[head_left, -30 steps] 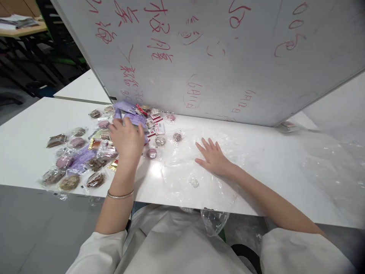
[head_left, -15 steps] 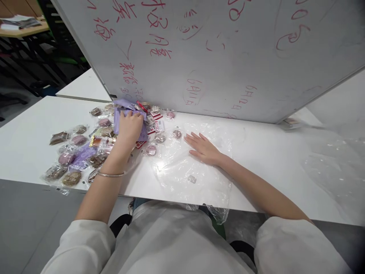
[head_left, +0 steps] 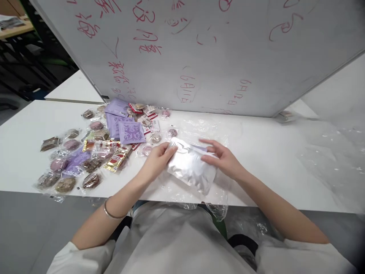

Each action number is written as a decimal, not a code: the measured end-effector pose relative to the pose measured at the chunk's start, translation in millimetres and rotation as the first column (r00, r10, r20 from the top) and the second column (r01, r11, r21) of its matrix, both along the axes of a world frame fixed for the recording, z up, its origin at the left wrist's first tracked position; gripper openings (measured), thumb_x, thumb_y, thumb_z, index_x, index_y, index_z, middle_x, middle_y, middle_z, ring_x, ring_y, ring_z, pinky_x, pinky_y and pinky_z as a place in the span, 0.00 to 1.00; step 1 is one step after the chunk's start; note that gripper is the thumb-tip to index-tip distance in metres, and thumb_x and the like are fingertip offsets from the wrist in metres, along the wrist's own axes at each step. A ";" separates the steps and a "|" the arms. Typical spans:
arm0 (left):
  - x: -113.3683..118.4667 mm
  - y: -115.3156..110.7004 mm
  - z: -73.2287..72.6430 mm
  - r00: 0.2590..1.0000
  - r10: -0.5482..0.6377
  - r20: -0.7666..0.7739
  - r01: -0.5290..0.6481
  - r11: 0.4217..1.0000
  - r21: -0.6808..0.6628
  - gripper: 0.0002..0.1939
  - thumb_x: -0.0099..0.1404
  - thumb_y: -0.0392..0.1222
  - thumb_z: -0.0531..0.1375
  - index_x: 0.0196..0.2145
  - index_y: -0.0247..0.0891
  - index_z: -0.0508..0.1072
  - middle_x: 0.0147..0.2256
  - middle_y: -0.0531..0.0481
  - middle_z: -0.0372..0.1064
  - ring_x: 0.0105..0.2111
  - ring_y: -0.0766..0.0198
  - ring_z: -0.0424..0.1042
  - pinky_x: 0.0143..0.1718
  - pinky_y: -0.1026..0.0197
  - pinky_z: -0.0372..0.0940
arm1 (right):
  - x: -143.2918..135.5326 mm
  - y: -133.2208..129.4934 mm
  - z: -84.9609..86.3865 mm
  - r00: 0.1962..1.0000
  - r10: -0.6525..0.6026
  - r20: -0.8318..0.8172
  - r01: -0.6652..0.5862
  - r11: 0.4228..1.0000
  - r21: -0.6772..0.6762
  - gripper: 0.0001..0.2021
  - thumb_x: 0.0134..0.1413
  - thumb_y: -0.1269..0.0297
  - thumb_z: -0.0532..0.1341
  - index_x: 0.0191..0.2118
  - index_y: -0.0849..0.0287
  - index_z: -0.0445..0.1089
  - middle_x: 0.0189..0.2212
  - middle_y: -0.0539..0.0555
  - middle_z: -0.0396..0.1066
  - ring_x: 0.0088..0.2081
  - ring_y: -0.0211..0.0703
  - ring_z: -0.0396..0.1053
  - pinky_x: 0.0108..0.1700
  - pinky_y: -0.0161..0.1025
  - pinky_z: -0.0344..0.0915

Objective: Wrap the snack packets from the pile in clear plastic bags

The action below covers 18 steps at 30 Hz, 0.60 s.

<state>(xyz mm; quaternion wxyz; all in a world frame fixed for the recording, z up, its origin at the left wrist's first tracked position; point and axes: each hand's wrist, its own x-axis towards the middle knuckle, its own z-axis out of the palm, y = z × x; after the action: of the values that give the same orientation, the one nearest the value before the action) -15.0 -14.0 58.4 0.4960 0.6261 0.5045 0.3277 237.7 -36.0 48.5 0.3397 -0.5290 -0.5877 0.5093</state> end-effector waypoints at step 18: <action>-28.3 -9.9 -31.8 0.449 -0.552 -0.703 0.884 0.389 0.259 0.37 0.64 0.60 0.61 0.66 0.46 0.60 0.68 0.45 0.52 0.70 0.41 0.43 0.68 0.35 0.40 | -11.3 -74.2 -36.9 0.558 0.099 0.824 -0.739 0.510 0.440 0.28 0.62 0.51 0.60 0.59 0.70 0.68 0.63 0.67 0.63 0.68 0.64 0.51 0.67 0.63 0.53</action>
<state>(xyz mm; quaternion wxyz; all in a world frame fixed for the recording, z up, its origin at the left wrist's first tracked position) -43.3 -23.9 26.5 0.2106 0.9668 0.1421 0.0281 226.4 -110.2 11.6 0.1208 -0.3088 -0.9426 0.0399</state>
